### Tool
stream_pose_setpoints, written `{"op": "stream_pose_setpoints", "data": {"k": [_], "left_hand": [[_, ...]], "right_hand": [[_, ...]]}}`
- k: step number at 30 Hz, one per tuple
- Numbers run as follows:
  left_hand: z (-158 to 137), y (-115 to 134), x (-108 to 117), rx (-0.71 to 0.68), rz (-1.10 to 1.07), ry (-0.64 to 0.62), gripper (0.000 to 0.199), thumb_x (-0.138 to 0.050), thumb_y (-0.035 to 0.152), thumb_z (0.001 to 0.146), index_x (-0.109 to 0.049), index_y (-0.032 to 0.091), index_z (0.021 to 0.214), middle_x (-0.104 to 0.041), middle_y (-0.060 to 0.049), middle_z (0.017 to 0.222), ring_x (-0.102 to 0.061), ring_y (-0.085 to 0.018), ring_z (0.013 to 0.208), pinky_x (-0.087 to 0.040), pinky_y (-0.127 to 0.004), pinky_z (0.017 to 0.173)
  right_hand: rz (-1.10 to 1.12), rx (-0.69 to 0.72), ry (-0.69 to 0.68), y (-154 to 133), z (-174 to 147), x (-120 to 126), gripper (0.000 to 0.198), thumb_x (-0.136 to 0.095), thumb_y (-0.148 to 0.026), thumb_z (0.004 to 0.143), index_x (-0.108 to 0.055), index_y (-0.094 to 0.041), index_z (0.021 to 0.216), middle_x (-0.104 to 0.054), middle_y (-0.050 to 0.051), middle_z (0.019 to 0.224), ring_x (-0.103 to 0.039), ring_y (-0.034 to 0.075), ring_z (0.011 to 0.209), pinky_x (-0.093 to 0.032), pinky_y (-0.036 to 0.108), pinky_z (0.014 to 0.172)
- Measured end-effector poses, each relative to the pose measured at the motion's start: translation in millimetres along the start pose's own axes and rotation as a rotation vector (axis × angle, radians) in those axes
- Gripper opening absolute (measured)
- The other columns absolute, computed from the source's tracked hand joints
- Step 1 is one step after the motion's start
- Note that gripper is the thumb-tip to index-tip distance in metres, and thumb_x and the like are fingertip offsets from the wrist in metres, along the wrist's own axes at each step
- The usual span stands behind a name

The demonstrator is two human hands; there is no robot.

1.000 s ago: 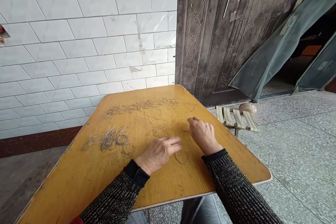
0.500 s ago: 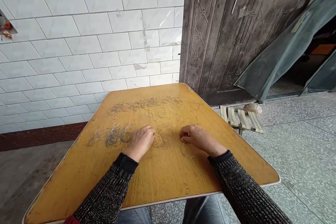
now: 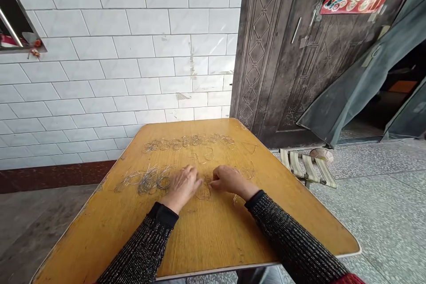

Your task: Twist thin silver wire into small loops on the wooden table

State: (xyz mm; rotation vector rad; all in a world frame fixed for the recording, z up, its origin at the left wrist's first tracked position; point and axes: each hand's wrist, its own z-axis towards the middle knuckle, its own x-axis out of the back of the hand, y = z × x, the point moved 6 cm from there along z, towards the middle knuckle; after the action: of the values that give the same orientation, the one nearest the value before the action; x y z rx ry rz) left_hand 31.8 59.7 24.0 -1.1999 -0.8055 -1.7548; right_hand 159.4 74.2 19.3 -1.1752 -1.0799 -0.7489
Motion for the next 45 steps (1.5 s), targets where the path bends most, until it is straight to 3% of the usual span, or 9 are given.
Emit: {"op": "stream_pose_setpoints", "data": {"k": [6,10,17,21,25,29,33,38,45], "left_hand": [[1,17,-10,-0.037,0.135,-0.104,0.022,-0.036,0.005,0.079,-0.056,0.014,0.081,-0.059,-0.012,0.086,-0.059,-0.022,0.079,-0.043,-0.03,0.061],[7,8,-10,0.084,0.062,-0.096,0.017,-0.037,0.01,0.081,-0.054,0.014,0.083,-0.061,-0.011,0.079,-0.061,-0.022,0.069,-0.041,-0.03,0.057],[8,-6,11,0.187,-0.286,0.207,0.013,-0.037,0.02,0.083,-0.049,0.018,0.083,-0.06,-0.004,0.069,-0.057,-0.018,0.064,-0.038,-0.027,0.057],[4,-6,13,0.261,-0.843,0.273,0.016,-0.041,0.03,0.081,-0.046,0.018,0.091,-0.059,-0.003,0.078,-0.055,-0.013,0.063,-0.04,-0.024,0.055],[1,5,-3,0.344,-1.4,0.037,0.027,-0.052,0.037,0.076,-0.048,0.016,0.093,-0.057,-0.002,0.075,-0.051,-0.009,0.056,-0.034,-0.019,0.045],[-3,14,-15,0.426,-1.724,-0.08,0.027,-0.057,0.037,0.073,-0.053,0.014,0.087,-0.055,0.0,0.067,-0.046,-0.006,0.051,-0.029,-0.017,0.044],[-3,11,-20,0.502,-1.888,0.015,0.027,-0.061,0.035,0.07,-0.054,0.015,0.086,-0.053,0.003,0.059,-0.044,-0.005,0.047,-0.028,-0.017,0.044],[-2,9,-18,0.539,-1.994,0.153,0.022,-0.061,0.031,0.069,-0.052,0.015,0.081,-0.054,0.004,0.057,-0.045,-0.005,0.046,-0.029,-0.017,0.044],[-1,1,-13,0.531,-1.984,0.274,0.021,-0.061,0.031,0.069,-0.053,0.015,0.081,-0.051,0.005,0.055,-0.044,-0.004,0.044,-0.029,-0.017,0.044]], "right_hand": [[0.063,0.011,-0.005,7,1,-8,0.013,-0.06,-0.028,0.068,-0.064,-0.017,0.063,-0.062,0.003,0.062,-0.053,0.012,0.057,-0.031,0.021,0.049],[0.255,0.048,0.029,9,-3,-9,0.014,-0.058,-0.027,0.071,-0.062,-0.016,0.064,-0.059,0.001,0.056,-0.049,0.01,0.052,-0.03,0.02,0.048],[1.063,0.104,-0.045,-6,-5,-11,0.02,-0.059,-0.034,0.068,-0.056,-0.014,0.07,-0.05,-0.006,0.055,-0.04,0.003,0.035,-0.029,0.017,0.037],[1.284,0.053,0.053,-5,-7,-5,0.026,-0.063,-0.038,0.063,-0.053,-0.014,0.066,-0.051,-0.005,0.049,-0.045,0.005,0.038,-0.035,0.017,0.039],[1.378,0.019,0.133,-2,-8,-2,0.028,-0.065,-0.038,0.062,-0.052,-0.014,0.067,-0.053,-0.005,0.048,-0.047,0.006,0.039,-0.037,0.016,0.039],[1.496,0.022,0.158,1,-9,0,0.026,-0.068,-0.033,0.061,-0.052,-0.015,0.072,-0.054,-0.005,0.056,-0.046,0.004,0.038,-0.035,0.016,0.037],[1.617,0.112,0.161,-1,-11,7,0.023,-0.065,-0.033,0.066,-0.05,-0.016,0.07,-0.052,-0.006,0.059,-0.04,0.002,0.036,-0.032,0.015,0.036],[1.715,0.129,0.217,4,-9,9,0.029,-0.062,-0.038,0.071,-0.053,-0.018,0.09,-0.051,-0.007,0.059,-0.033,0.002,0.035,-0.028,0.015,0.036],[1.432,0.19,0.137,-4,-12,10,0.037,-0.056,-0.04,0.075,-0.055,-0.014,0.102,-0.051,-0.005,0.057,-0.032,0.002,0.033,-0.024,0.018,0.037]]}}
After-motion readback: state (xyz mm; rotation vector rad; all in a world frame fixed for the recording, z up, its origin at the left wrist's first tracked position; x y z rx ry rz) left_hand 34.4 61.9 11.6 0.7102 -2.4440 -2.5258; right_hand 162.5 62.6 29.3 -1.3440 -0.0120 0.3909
